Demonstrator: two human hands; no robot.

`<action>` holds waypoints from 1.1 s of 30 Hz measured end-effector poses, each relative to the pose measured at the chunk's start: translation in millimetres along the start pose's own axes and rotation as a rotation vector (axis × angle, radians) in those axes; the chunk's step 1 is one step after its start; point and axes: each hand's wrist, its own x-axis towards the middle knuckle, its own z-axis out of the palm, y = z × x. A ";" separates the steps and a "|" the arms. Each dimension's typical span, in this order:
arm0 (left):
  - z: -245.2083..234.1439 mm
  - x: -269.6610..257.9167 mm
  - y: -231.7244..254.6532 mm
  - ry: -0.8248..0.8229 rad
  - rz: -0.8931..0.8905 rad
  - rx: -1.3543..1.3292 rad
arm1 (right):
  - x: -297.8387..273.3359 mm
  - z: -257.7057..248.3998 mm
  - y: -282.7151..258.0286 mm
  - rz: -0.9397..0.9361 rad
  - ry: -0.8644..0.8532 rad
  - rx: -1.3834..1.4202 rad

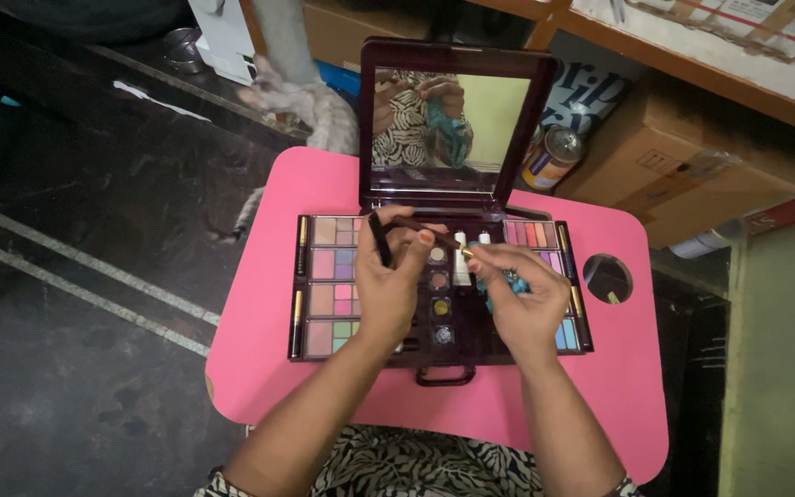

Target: The person wipes the exterior of a maroon makeup kit with a blue cloth. They open the kit to reveal a mirror and various makeup items, then wipe the interior compartments and the items inside with the cloth.

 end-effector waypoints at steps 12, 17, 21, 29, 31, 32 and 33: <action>2.2 -5.2 -7.0 -0.026 -0.003 0.035 | -5.3 4.4 14.4 0.057 0.016 0.135; -3.4 -7.7 -27.5 -0.078 0.095 0.070 | -5.7 7.7 25.6 0.201 0.013 0.139; -5.9 -9.7 -44.8 -0.113 0.177 0.098 | -6.8 15.4 35.4 0.163 -0.054 0.095; -74.7 28.8 -2.7 0.183 0.145 0.392 | 62.6 4.2 57.7 0.279 -0.342 -0.162; -85.4 25.8 -2.6 0.274 0.077 0.470 | 68.4 23.1 61.3 0.217 -0.538 -0.391; -85.7 24.5 -3.7 0.285 0.016 0.384 | 71.0 32.9 64.3 0.184 -0.635 -0.504; -83.6 22.5 -4.9 0.295 -0.043 0.298 | 75.1 40.7 68.4 0.161 -0.690 -0.524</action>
